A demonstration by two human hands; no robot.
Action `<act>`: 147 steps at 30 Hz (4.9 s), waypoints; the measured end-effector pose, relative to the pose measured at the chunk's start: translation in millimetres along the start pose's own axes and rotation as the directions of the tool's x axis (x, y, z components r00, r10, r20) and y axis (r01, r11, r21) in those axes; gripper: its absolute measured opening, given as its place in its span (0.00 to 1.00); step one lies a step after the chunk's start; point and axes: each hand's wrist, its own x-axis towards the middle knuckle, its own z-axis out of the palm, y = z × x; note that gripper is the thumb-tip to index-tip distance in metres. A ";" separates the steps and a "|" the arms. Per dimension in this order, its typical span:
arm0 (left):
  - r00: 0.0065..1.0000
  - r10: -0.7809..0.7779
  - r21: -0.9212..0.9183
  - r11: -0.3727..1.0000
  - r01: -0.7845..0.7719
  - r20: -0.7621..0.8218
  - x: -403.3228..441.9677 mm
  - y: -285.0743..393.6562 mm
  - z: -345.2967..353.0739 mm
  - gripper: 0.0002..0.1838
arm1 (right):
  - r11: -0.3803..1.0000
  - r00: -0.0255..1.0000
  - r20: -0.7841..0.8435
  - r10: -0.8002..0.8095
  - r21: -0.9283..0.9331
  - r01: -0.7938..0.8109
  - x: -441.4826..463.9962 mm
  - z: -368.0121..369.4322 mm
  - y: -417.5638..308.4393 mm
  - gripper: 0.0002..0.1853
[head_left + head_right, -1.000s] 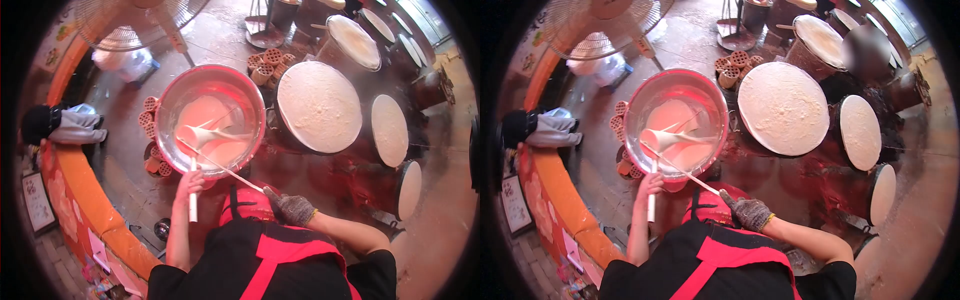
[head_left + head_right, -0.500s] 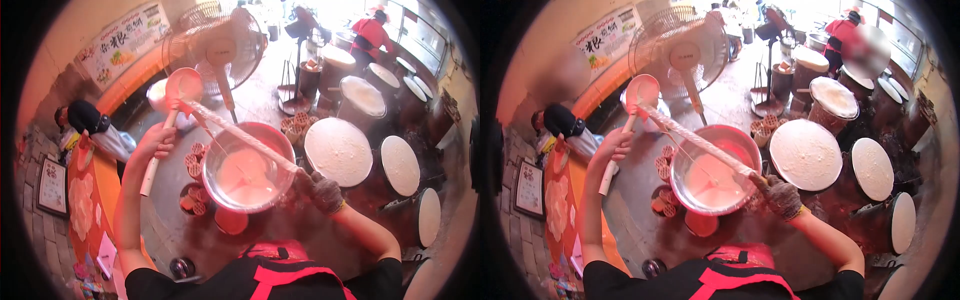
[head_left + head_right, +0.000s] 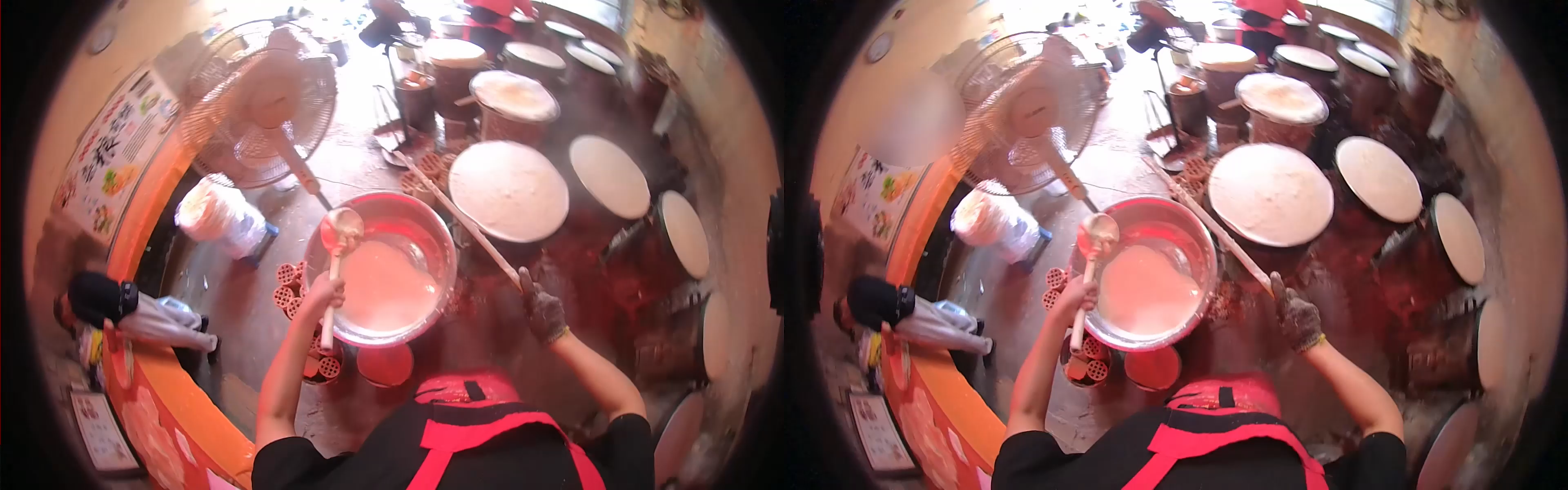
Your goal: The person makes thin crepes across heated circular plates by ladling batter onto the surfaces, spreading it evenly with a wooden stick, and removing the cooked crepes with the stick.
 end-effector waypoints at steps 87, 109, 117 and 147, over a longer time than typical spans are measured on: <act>0.087 -0.970 0.871 0.161 -0.464 0.225 -45.1 -418.2 1071.4 0.07 | 0.294 -0.968 -0.074 -0.240 0.945 -0.145 -494.4 -112.2 327.1 0.25; 0.314 -0.821 0.850 0.340 -0.402 0.476 -48.2 -411.7 986.2 0.19 | 0.074 -0.972 -0.235 0.013 0.970 -0.233 -568.4 -118.2 294.5 0.23; 0.297 -0.815 0.847 0.382 -0.370 0.497 -69.1 -412.1 951.5 0.20 | -0.096 -0.868 -0.118 0.482 0.978 -0.186 -570.1 -163.8 339.5 0.24; 0.433 -0.671 0.797 0.477 -0.370 0.602 -117.0 -395.6 862.7 0.20 | -0.084 -0.553 0.006 0.833 0.990 -0.116 -671.7 -175.6 229.6 0.19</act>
